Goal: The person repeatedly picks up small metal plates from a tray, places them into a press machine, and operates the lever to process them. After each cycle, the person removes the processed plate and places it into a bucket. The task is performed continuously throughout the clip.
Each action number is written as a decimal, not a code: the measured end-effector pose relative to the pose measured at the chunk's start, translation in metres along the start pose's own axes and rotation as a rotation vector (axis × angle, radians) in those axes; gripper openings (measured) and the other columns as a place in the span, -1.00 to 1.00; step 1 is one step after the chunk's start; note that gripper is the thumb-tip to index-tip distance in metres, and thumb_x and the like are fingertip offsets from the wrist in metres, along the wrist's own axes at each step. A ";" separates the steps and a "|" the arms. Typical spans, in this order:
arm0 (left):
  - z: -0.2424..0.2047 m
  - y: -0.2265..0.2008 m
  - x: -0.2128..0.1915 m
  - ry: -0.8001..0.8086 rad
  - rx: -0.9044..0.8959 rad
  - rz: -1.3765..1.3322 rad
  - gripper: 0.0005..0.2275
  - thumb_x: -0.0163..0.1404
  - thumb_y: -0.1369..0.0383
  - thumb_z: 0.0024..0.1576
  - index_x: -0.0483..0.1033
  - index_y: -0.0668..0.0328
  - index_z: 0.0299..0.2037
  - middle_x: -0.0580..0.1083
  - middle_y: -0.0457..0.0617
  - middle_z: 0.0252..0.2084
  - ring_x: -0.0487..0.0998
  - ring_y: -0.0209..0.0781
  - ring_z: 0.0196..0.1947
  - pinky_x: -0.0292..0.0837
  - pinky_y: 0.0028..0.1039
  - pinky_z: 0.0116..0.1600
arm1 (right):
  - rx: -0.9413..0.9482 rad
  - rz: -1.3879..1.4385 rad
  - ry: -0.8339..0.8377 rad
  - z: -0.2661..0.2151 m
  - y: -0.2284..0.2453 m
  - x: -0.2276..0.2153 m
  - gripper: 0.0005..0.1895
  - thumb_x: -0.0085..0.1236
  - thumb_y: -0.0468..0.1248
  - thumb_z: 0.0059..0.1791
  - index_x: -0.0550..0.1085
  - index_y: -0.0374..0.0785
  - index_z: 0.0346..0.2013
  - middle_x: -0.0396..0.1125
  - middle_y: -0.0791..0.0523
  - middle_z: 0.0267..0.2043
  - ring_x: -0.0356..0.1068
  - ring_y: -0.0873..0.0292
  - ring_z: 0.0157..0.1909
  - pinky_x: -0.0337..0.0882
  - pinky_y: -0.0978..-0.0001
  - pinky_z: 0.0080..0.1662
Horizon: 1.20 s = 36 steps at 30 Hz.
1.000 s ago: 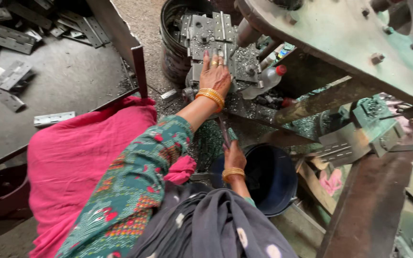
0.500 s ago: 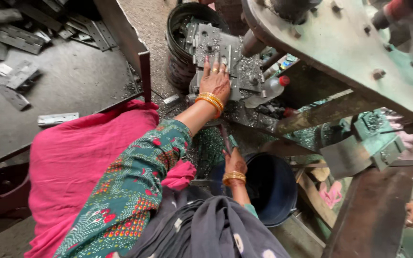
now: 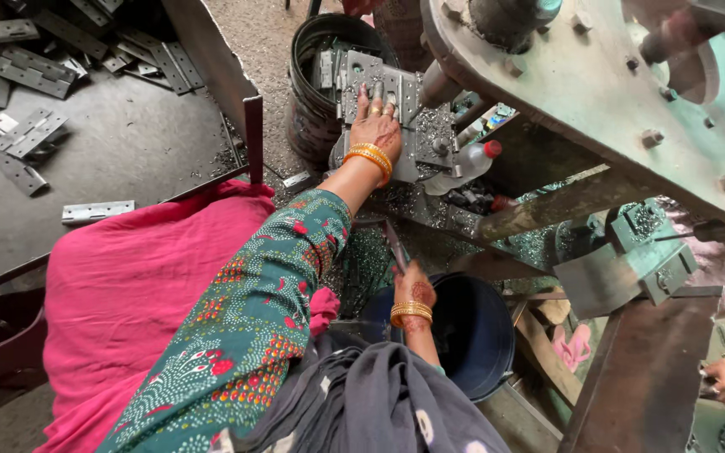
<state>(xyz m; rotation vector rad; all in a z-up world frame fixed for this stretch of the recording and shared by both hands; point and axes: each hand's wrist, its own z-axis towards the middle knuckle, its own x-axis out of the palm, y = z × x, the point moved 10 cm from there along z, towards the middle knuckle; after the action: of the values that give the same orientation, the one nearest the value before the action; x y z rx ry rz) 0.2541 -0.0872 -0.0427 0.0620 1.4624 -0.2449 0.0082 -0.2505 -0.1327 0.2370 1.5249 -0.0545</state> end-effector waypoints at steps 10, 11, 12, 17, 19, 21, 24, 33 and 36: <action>-0.138 -0.036 -0.061 -0.176 0.521 -0.200 -0.79 -0.12 0.35 0.34 0.45 0.22 0.08 0.44 0.10 0.20 0.45 -0.08 0.23 0.33 -0.21 0.24 | -0.138 -0.297 -0.194 0.023 0.038 -0.089 -0.82 0.16 -0.19 0.02 0.44 -0.16 -0.15 0.47 0.07 -0.35 0.53 -0.03 -0.28 0.48 0.08 -0.26; -0.128 -0.034 -0.079 -0.323 0.470 -0.220 -0.80 -0.10 0.37 0.30 0.48 0.17 0.06 0.45 0.09 0.14 0.48 -0.08 0.14 0.36 -0.24 0.15 | -0.135 -0.322 -0.208 0.024 0.039 -0.090 -0.85 0.15 -0.21 0.05 0.44 -0.15 -0.13 0.47 0.08 -0.35 0.53 -0.02 -0.28 0.48 0.09 -0.27; -0.115 -0.045 -0.097 -0.469 0.418 -0.241 -0.81 -0.09 0.40 0.27 0.52 0.12 0.04 0.46 0.09 0.08 0.51 -0.08 0.06 0.38 -0.27 0.05 | -0.154 -0.290 -0.223 0.024 0.039 -0.091 -0.78 0.17 -0.16 0.01 0.44 -0.19 -0.12 0.47 0.05 -0.37 0.52 -0.04 -0.31 0.47 0.08 -0.30; -0.046 -0.063 -0.074 -0.190 0.007 -0.173 -0.82 -0.09 0.41 0.22 0.60 0.29 -0.21 0.45 0.14 0.06 0.52 -0.02 -0.01 0.41 -0.29 -0.04 | -0.171 -0.228 -0.160 0.022 0.034 -0.086 -0.72 0.20 -0.09 -0.02 0.44 -0.20 -0.17 0.47 0.02 -0.38 0.52 -0.07 -0.33 0.46 0.04 -0.30; -0.049 -0.036 -0.054 -0.072 -0.161 -0.398 -0.79 -0.13 0.44 0.23 0.61 0.35 -0.21 0.42 0.22 0.11 0.49 0.10 -0.01 0.43 -0.23 -0.05 | -0.157 -0.237 -0.157 0.024 0.035 -0.092 -0.69 0.22 -0.08 -0.03 0.44 -0.22 -0.17 0.46 0.02 -0.39 0.52 -0.08 -0.32 0.45 0.02 -0.29; -0.068 -0.031 -0.047 -0.054 -0.009 -0.142 -0.77 -0.11 0.41 0.21 0.62 0.35 -0.16 0.43 0.22 0.18 0.41 0.06 0.13 0.28 -0.20 0.11 | -0.139 -0.224 -0.152 0.023 0.041 -0.095 -0.69 0.22 -0.10 -0.04 0.44 -0.23 -0.16 0.47 0.01 -0.39 0.51 -0.09 -0.31 0.45 0.02 -0.27; -0.105 -0.035 -0.050 -0.144 0.131 0.033 -0.68 -0.12 0.35 0.10 0.61 0.39 -0.08 0.43 0.23 0.20 0.25 0.07 0.30 0.04 -0.10 0.26 | -0.137 -0.210 -0.145 0.022 0.043 -0.097 -0.72 0.23 -0.14 -0.05 0.44 -0.23 -0.17 0.47 0.01 -0.37 0.51 -0.09 -0.29 0.45 0.02 -0.25; -0.053 -0.038 -0.035 -0.107 0.032 0.056 -0.59 -0.21 0.32 0.20 0.49 0.49 0.13 0.38 0.28 0.27 0.18 0.16 0.39 -0.25 -0.01 0.47 | -0.087 -0.175 -0.139 0.014 0.017 -0.046 -0.79 0.14 -0.15 0.03 0.43 -0.21 -0.17 0.47 -0.01 -0.33 0.51 -0.14 -0.28 0.46 -0.02 -0.27; -0.054 -0.030 -0.031 -0.249 0.010 0.064 -0.56 -0.21 0.31 0.17 0.50 0.50 0.13 0.37 0.30 0.26 0.20 0.15 0.37 -0.30 -0.04 0.48 | 0.000 -0.016 -0.084 0.000 0.011 -0.019 -0.72 0.12 -0.06 0.04 0.42 -0.23 -0.20 0.46 -0.05 -0.35 0.49 -0.20 -0.31 0.43 -0.10 -0.31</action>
<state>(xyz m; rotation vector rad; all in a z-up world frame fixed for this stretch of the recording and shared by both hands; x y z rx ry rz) 0.1929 -0.1026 -0.0151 0.0832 1.2099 -0.1996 0.0092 -0.2419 -0.1129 0.2205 1.4428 -0.0761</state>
